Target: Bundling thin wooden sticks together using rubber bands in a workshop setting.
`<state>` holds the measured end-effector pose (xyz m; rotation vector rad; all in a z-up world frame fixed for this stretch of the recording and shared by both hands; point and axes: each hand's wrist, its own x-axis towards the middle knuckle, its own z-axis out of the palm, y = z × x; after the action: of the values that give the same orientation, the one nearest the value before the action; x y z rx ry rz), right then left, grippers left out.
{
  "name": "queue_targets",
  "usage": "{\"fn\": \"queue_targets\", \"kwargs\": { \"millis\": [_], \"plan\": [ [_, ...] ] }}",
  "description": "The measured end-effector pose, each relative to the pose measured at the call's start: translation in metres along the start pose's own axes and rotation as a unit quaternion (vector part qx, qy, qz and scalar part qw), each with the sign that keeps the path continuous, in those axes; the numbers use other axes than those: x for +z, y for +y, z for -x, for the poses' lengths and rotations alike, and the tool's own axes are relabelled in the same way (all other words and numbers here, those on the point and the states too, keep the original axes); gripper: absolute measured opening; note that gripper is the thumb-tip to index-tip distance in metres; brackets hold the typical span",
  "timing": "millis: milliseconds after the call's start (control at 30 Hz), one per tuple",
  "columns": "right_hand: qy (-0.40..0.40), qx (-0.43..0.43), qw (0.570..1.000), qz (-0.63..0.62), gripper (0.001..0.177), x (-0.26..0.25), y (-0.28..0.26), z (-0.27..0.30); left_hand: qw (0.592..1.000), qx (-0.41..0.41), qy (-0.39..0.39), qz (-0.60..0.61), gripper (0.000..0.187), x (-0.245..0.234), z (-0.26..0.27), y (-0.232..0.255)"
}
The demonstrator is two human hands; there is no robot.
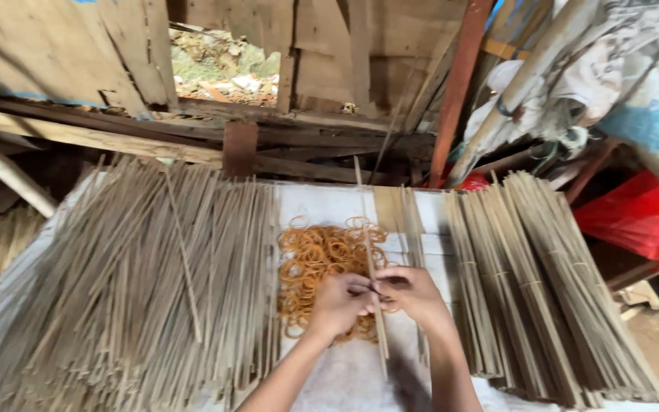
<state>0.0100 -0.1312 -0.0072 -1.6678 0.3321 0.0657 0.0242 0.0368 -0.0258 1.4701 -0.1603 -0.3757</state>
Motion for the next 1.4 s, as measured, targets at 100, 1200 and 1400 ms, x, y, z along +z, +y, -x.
{"fn": "queue_targets", "kwargs": {
  "millis": [100, 1200, 1400],
  "plan": [
    [0.062, -0.010, 0.998, 0.010, 0.018, -0.058, 0.041, -0.015, 0.996, -0.033, -0.003, -0.085, 0.041, 0.061, -0.022, -0.019],
    [-0.190, -0.078, 0.932, 0.300, 0.016, 0.211, -0.058, 0.025, 0.721, -0.031, 0.465, -0.512, 0.035, -0.176, 0.065, 0.010],
    [-0.170, -0.068, 0.973, 0.141, 0.009, 0.265, -0.036, 0.005, 0.727, -0.066, 0.468, -0.499, 0.030, -0.181, 0.067, 0.002]
  ]
}}
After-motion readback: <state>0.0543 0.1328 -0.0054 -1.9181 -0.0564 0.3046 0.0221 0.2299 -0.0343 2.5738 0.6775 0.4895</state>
